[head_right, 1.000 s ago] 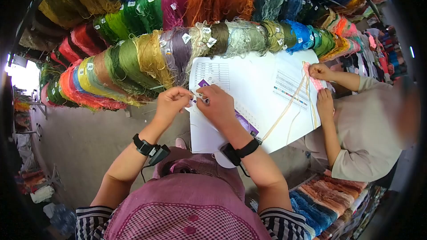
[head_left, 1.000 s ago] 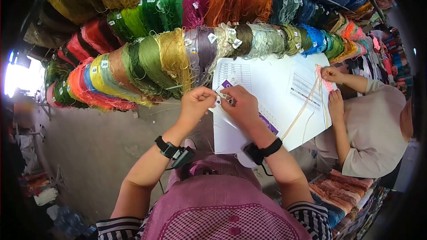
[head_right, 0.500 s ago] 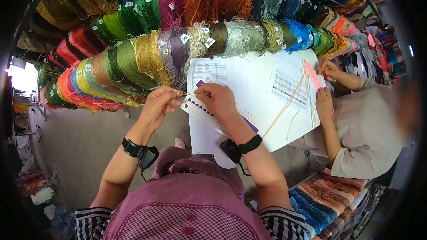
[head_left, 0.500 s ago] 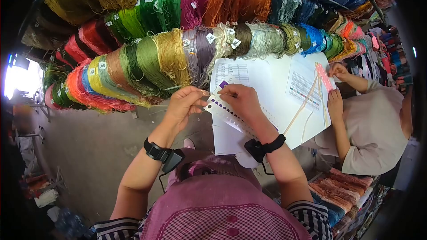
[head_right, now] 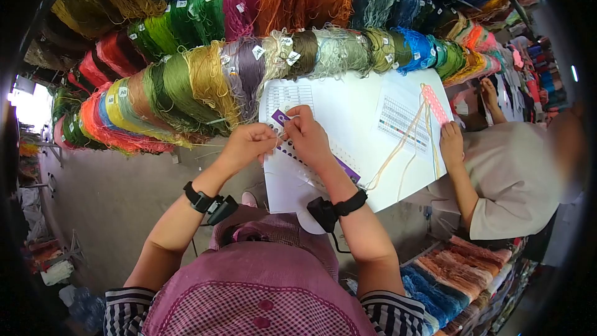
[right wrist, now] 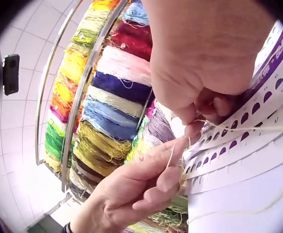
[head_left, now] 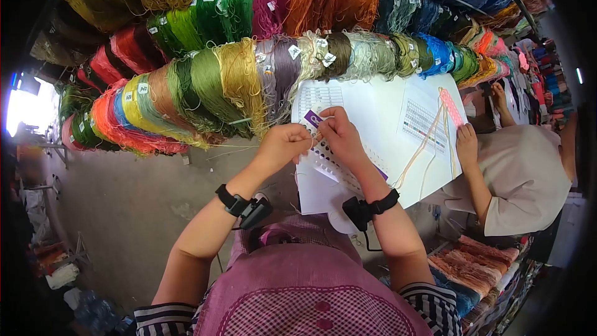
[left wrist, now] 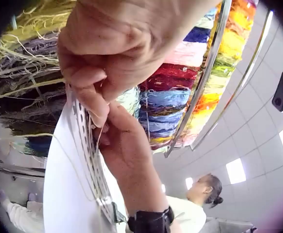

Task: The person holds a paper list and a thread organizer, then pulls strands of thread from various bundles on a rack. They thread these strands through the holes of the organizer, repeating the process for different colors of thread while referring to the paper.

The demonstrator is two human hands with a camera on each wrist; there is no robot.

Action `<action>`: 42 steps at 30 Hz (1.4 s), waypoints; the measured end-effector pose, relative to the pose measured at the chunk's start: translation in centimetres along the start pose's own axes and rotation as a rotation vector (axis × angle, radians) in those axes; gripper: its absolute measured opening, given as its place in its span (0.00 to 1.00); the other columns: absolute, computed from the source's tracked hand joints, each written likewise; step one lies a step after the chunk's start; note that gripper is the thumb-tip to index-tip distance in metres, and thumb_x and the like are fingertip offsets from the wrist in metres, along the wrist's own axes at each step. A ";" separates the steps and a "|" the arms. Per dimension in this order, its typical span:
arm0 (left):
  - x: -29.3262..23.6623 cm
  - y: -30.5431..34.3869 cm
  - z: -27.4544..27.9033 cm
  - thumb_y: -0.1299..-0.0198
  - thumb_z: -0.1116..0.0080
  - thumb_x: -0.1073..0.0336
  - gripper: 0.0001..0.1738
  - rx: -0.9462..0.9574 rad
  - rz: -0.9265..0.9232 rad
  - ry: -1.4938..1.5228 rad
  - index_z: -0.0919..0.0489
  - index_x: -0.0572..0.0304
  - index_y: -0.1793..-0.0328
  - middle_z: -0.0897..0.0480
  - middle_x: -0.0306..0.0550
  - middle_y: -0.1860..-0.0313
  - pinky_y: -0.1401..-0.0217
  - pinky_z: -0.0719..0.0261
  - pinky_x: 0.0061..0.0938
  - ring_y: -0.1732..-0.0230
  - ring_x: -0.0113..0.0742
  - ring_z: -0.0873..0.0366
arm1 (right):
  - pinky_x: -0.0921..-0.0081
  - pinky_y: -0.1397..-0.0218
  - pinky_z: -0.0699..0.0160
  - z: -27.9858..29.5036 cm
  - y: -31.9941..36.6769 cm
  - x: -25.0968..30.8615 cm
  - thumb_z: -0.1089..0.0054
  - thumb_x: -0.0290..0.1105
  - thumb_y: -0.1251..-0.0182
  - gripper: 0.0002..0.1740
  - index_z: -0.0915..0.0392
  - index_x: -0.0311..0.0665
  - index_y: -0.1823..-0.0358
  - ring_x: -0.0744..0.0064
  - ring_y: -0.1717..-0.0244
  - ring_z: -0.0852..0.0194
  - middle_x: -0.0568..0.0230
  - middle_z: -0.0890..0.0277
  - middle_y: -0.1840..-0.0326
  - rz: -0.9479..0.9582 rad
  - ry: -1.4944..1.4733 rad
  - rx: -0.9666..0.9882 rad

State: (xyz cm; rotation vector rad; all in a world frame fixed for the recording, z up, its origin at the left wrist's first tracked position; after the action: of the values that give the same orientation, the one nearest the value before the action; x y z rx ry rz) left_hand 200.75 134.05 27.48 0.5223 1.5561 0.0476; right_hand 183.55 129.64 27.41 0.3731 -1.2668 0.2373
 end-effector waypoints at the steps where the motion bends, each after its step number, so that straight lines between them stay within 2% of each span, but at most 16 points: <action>1: 0.0 0.1 0.3 0.32 0.41 0.63 0.08 -0.003 -0.077 -0.010 0.17 0.59 0.55 0.19 0.36 0.70 0.73 0.32 0.16 0.71 0.20 0.25 | 0.74 0.59 0.25 0.0 0.1 0.4 0.50 0.29 0.28 0.11 0.35 0.39 0.47 0.72 0.65 0.19 0.66 0.18 0.69 0.016 0.113 -0.017; 4: -1.2 3.7 2.8 0.32 0.42 0.62 0.09 -0.202 -0.375 -0.090 0.19 0.59 0.63 0.21 0.33 0.65 0.67 0.34 0.17 0.63 0.19 0.26 | 0.72 0.55 0.25 -0.1 0.3 1.4 0.52 0.29 0.27 0.09 0.34 0.38 0.49 0.68 0.64 0.19 0.64 0.18 0.67 0.015 0.244 -0.033; 6: -1.2 7.6 5.7 0.31 0.44 0.60 0.11 -0.287 -0.085 0.208 0.19 0.60 0.57 0.23 0.32 0.63 0.64 0.36 0.17 0.59 0.21 0.28 | 0.73 0.53 0.26 -0.2 0.2 1.5 0.54 0.29 0.26 0.08 0.34 0.36 0.50 0.69 0.64 0.21 0.63 0.18 0.66 0.000 0.261 -0.037; 13: 4.5 12.2 9.0 0.29 0.46 0.56 0.18 -0.409 0.065 0.523 0.21 0.64 0.45 0.27 0.32 0.72 0.69 0.41 0.19 0.64 0.26 0.28 | 0.72 0.58 0.25 -1.9 0.3 2.2 0.49 0.30 0.29 0.10 0.33 0.37 0.50 0.70 0.66 0.21 0.63 0.17 0.66 0.012 0.299 -0.026; 15: 4.1 10.9 8.1 0.27 0.49 0.56 0.18 -0.086 -0.119 0.963 0.21 0.63 0.45 0.30 0.32 0.76 0.72 0.42 0.19 0.73 0.25 0.33 | 0.73 0.60 0.25 -2.1 0.4 2.6 0.45 0.31 0.31 0.12 0.33 0.37 0.50 0.71 0.67 0.22 0.63 0.17 0.66 0.018 0.303 -0.030; 17: 3.5 10.3 7.0 0.25 0.51 0.56 0.21 -0.062 -0.062 0.910 0.25 0.61 0.34 0.30 0.36 0.76 0.73 0.41 0.20 0.73 0.26 0.35 | 0.67 0.62 0.22 -2.2 0.6 3.5 0.34 0.32 0.39 0.18 0.33 0.39 0.53 0.65 0.70 0.20 0.64 0.17 0.67 0.024 0.369 -0.020; 19: 0.5 10.0 4.5 0.26 0.50 0.59 0.29 0.269 -0.022 0.823 0.37 0.53 0.22 0.26 0.38 0.74 0.70 0.35 0.19 0.71 0.26 0.31 | 0.68 0.63 0.22 -2.3 0.6 3.4 0.31 0.32 0.43 0.21 0.33 0.39 0.53 0.66 0.70 0.21 0.63 0.18 0.67 0.060 0.404 -0.021; 20: -0.3 10.3 4.4 0.26 0.50 0.59 0.29 0.266 -0.028 0.827 0.37 0.53 0.22 0.26 0.38 0.74 0.70 0.35 0.19 0.71 0.26 0.31 | 0.69 0.64 0.22 -2.3 0.6 3.2 0.27 0.31 0.47 0.24 0.33 0.39 0.53 0.66 0.71 0.22 0.63 0.19 0.67 0.092 0.427 -0.031; 23: -4.1 11.4 6.1 0.32 0.43 0.70 0.46 -0.296 -0.350 0.938 0.54 0.32 0.16 0.16 0.41 0.58 0.62 0.23 0.19 0.64 0.28 0.21 | 0.69 0.65 0.23 -1.9 0.5 2.6 0.27 0.29 0.48 0.24 0.33 0.39 0.53 0.66 0.71 0.21 0.63 0.19 0.67 0.095 0.453 -0.111; 26: -4.8 12.0 8.1 0.33 0.41 0.68 0.44 -0.445 -0.409 0.627 0.51 0.31 0.16 0.15 0.43 0.48 0.65 0.23 0.21 0.65 0.28 0.20 | 0.69 0.66 0.23 -1.9 0.5 2.4 0.26 0.29 0.48 0.24 0.32 0.38 0.54 0.66 0.71 0.21 0.62 0.19 0.67 0.059 0.405 -0.134; 28: -2.8 12.6 9.8 0.35 0.37 0.63 0.29 -0.780 -0.389 -0.707 0.28 0.43 0.26 0.13 0.45 0.52 0.65 0.25 0.24 0.66 0.29 0.19 | 0.69 0.66 0.23 -2.0 0.5 2.2 0.26 0.29 0.48 0.23 0.32 0.38 0.54 0.66 0.71 0.21 0.62 0.19 0.67 0.070 0.434 -0.158; 29: -1.3 12.7 11.1 0.35 0.37 0.63 0.29 -0.793 -0.388 -0.716 0.28 0.43 0.26 0.13 0.45 0.52 0.65 0.25 0.24 0.66 0.29 0.19 | 0.69 0.67 0.23 -2.1 0.5 2.2 0.26 0.29 0.48 0.23 0.31 0.38 0.55 0.66 0.72 0.21 0.62 0.19 0.67 0.074 0.465 -0.189; 31: 1.6 13.0 13.6 0.37 0.35 0.58 0.10 -0.935 -0.093 -0.841 0.13 0.49 0.52 0.18 0.43 0.74 0.68 0.26 0.28 0.73 0.30 0.22 | 0.69 0.67 0.23 -2.2 0.6 2.5 0.26 0.29 0.48 0.22 0.30 0.38 0.56 0.66 0.72 0.21 0.62 0.19 0.68 0.044 0.468 -0.203; 34: 3.3 14.5 15.0 0.37 0.34 0.54 0.15 -0.835 -0.091 -0.560 0.14 0.57 0.69 0.22 0.40 0.83 0.69 0.28 0.28 0.74 0.27 0.23 | 0.67 0.66 0.23 -1.8 0.3 1.7 0.27 0.29 0.50 0.21 0.27 0.39 0.57 0.64 0.72 0.21 0.62 0.19 0.70 0.024 0.501 -0.277; 39: 6.3 16.5 15.6 0.36 0.34 0.55 0.16 -0.332 -0.002 -0.291 0.15 0.61 0.67 0.19 0.33 0.75 0.65 0.28 0.21 0.69 0.18 0.27 | 0.68 0.65 0.24 -1.2 -0.3 0.5 0.29 0.27 0.50 0.18 0.26 0.40 0.59 0.62 0.71 0.22 0.61 0.22 0.72 0.093 0.548 -0.326; 42: 7.9 17.2 17.0 0.36 0.34 0.56 0.13 -0.417 -0.087 0.119 0.17 0.58 0.56 0.16 0.36 0.64 0.58 0.26 0.18 0.67 0.20 0.25 | 0.74 0.65 0.27 -0.9 -0.4 0.4 0.31 0.26 0.48 0.15 0.26 0.38 0.60 0.73 0.73 0.29 0.67 0.28 0.75 0.125 0.493 -0.334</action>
State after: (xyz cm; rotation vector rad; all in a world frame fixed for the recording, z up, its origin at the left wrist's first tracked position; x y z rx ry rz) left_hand 222.39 147.27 24.89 0.1239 1.6265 0.3340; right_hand 184.60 129.60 27.52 -0.0550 -0.8217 0.2030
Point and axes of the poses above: each hand's wrist, its own y-axis away from the middle knuckle, its own z-axis out of the back of the hand, x = y × z, the point moved 3 cm from there along -y, towards the middle knuckle
